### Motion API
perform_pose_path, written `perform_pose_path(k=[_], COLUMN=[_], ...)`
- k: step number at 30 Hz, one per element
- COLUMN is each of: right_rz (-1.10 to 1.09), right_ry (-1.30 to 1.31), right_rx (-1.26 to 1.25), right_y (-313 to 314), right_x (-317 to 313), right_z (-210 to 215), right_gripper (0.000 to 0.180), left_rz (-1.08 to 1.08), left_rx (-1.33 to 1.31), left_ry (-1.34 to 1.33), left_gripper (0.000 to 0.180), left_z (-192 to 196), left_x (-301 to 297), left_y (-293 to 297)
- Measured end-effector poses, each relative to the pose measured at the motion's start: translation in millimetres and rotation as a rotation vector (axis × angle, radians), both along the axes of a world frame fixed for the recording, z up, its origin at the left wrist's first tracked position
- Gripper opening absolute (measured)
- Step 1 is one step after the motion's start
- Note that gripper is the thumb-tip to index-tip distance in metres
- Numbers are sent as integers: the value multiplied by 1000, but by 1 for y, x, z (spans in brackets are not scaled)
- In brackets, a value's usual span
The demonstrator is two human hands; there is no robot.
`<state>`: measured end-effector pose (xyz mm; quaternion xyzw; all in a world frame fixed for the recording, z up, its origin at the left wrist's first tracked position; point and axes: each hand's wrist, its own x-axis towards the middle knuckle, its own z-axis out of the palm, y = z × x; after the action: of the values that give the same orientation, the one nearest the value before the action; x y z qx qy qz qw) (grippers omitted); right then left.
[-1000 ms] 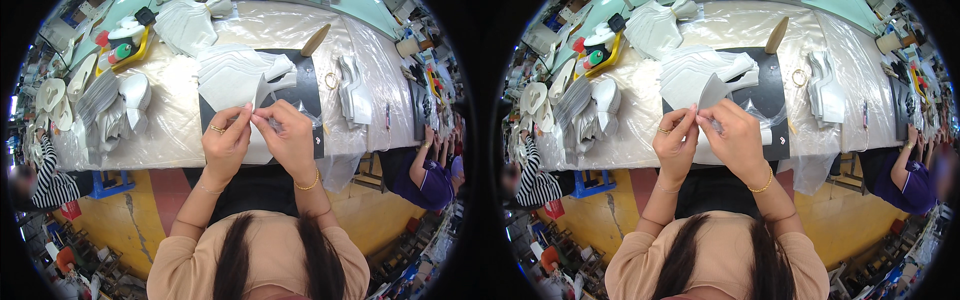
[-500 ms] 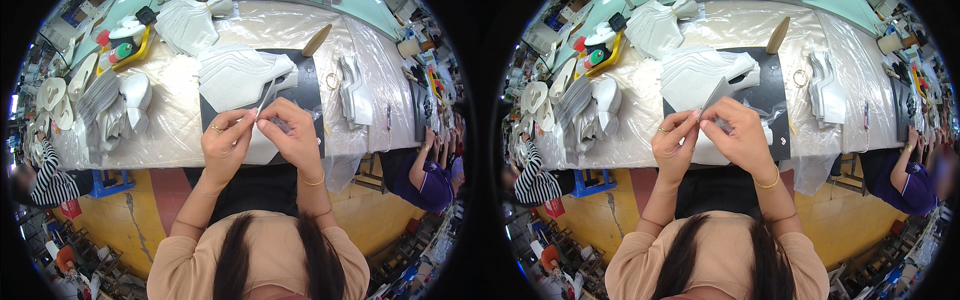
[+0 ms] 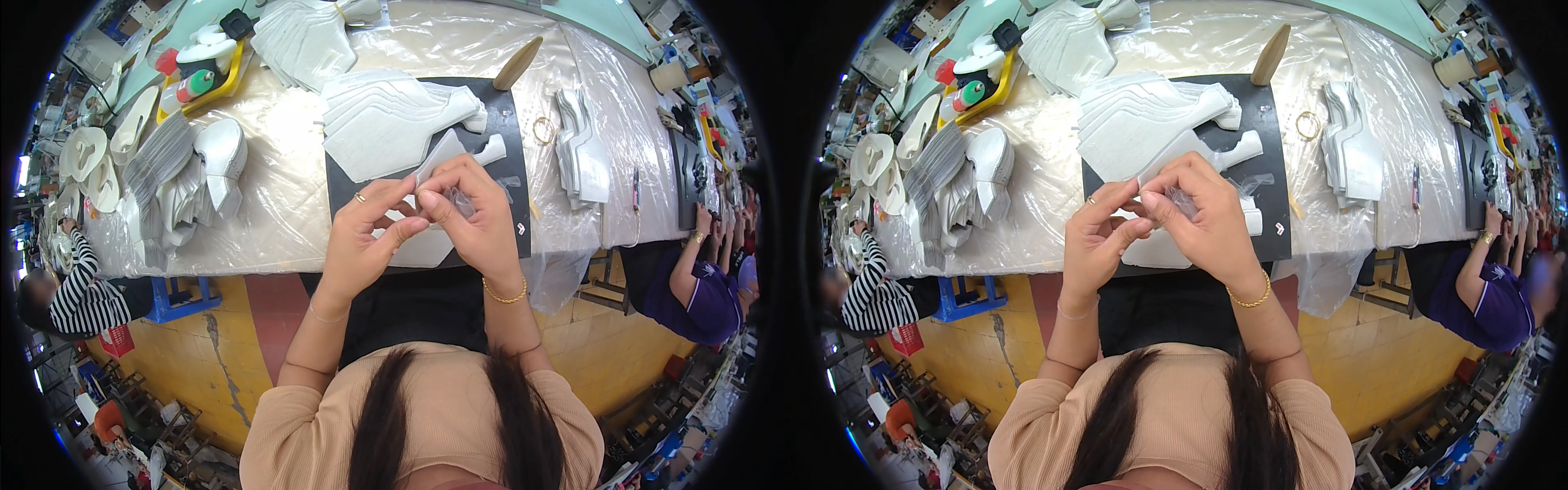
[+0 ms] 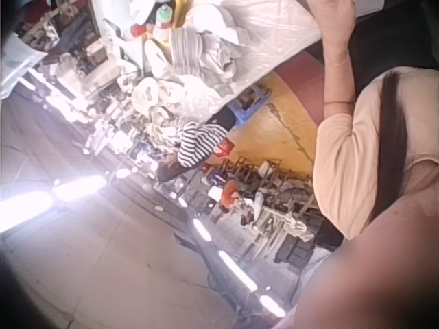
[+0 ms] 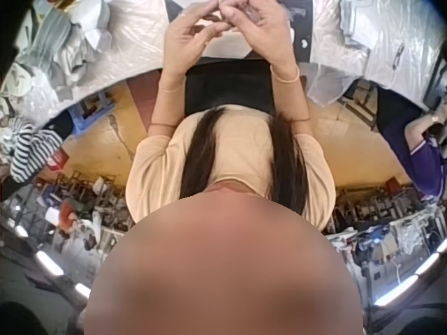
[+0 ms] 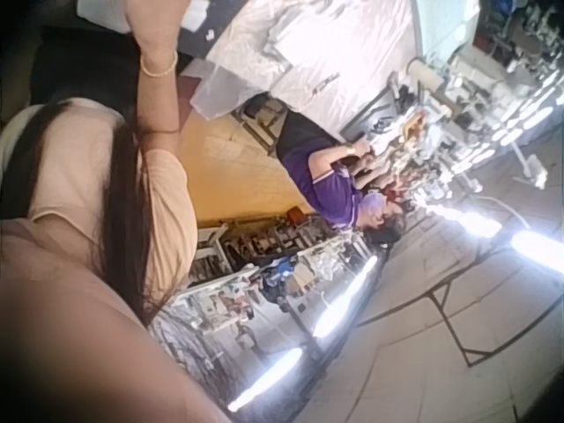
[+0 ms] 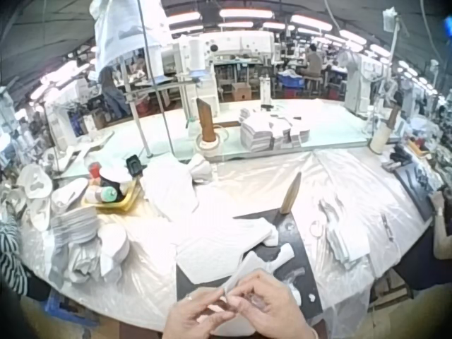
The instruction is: The person places white shoe parts into clear plastic bags one by one, then stacks the packaged items. She moves a black cutting board onto the table, unties a bundle of parts, and continues bagging them individually.
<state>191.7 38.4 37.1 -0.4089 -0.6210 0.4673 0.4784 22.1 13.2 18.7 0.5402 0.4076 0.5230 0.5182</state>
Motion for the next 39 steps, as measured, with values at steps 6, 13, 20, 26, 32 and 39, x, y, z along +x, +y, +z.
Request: perform_pose_path(k=[6,13,20,26,32,39], right_rz=[-104,-172,-167,-139,16,-30], right_ry=[-33,-140,-68,-105,-203,381], right_rx=[-26,-19,-50,-61,-18,-161], right_y=[-4,-10,-11,-10,-12,-15], right_x=[-3,0,-3,-1,1,4], right_z=[-5,2,1,0,3,-6], right_gripper=[11,12,16,13,6,9], left_rz=[116,194,230,181,84,178], left_rx=[237,453,538,503,-43,-284], left_ry=[346,573,693,632,57,-182], left_gripper=[44,47,49,43,34,27], left_z=[4,4,2,3,3,5], left_x=[5,8,8,6,2,-8], left_y=[1,2,3,1,-7,-6])
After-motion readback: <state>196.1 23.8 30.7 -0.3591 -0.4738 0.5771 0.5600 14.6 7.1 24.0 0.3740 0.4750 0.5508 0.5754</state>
